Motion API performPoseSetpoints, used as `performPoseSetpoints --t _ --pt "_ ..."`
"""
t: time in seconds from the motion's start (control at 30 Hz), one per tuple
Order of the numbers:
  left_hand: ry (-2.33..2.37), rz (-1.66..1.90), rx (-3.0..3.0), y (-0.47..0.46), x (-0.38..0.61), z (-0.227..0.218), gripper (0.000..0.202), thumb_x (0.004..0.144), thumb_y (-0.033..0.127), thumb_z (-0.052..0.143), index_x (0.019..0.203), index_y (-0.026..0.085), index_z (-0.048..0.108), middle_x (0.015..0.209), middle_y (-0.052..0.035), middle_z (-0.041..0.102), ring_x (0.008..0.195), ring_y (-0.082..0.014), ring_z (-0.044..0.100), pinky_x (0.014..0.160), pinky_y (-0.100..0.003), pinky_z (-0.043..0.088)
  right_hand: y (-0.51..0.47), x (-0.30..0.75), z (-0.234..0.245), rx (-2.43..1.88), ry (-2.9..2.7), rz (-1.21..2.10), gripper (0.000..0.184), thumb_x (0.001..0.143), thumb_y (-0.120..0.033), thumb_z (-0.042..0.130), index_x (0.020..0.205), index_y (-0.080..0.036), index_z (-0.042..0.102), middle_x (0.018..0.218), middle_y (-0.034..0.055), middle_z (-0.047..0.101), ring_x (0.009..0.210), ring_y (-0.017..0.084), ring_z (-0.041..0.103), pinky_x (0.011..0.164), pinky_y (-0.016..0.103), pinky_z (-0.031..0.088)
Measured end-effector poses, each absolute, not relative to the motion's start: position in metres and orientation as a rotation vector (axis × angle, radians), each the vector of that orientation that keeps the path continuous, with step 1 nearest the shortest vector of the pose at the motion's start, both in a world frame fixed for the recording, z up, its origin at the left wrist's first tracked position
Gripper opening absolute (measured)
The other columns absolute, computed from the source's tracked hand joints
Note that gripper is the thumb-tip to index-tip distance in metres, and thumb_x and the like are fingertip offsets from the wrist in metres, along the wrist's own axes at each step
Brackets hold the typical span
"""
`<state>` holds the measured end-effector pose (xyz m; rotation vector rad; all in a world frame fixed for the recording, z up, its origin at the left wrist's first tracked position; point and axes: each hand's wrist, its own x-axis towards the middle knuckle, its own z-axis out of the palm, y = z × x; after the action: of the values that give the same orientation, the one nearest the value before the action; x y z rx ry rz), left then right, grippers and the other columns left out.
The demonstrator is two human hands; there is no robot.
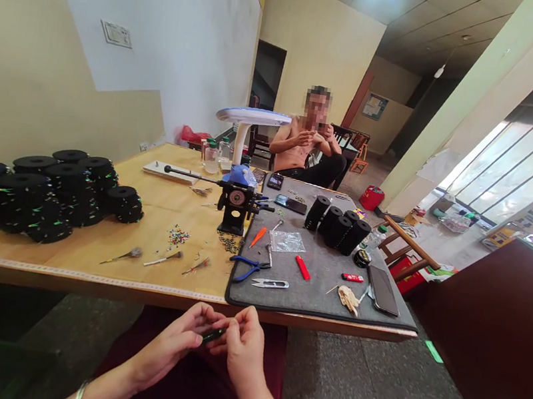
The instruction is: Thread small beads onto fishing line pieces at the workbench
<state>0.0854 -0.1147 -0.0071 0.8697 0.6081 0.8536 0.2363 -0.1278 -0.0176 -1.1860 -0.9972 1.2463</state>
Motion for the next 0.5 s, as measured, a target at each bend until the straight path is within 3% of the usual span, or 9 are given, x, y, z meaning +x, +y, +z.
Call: performPoseSetpoints --t 0.13,0.23,0.5 --pt "0.727 0.751 0.981 -0.1166 0.0872 -0.0009 0.016 0.076 0.019 0.056 0.091 0.020 0.050 0.098 -0.0040 0.061 0.087 -0.0189 0.057 0.074 -0.033 0.045 -0.1308 0.2421 -0.0181 -1.226 -1.194 1.095 0.029 0.086 -0.046 0.053 0.077 -0.022 0.039 0.079 0.0039 0.071 0.045 0.011 0.061 0.041 0.021 0.051" --pt "0.789 0.735 1.053 -0.1182 0.0901 0.0013 0.018 0.078 0.028 0.061 0.087 0.020 0.049 0.091 -0.0026 0.059 0.080 -0.0174 0.055 0.068 -0.030 0.046 -0.1339 0.2431 -0.0172 -1.257 -1.319 1.011 0.021 0.089 -0.038 0.050 0.077 -0.022 0.041 0.079 0.0045 0.071 0.048 0.012 0.060 0.043 0.021 0.051" --pt "0.786 0.725 1.019 -0.1186 0.0931 -0.0002 0.011 0.075 0.023 0.056 0.082 0.020 0.049 0.082 0.0000 0.058 0.078 -0.0176 0.055 0.067 -0.029 0.042 -0.1382 0.2418 -0.0087 -1.315 -1.537 0.943 0.012 0.089 -0.027 0.044 0.081 -0.020 0.050 0.076 0.0041 0.068 0.054 0.013 0.063 0.048 0.021 0.049"
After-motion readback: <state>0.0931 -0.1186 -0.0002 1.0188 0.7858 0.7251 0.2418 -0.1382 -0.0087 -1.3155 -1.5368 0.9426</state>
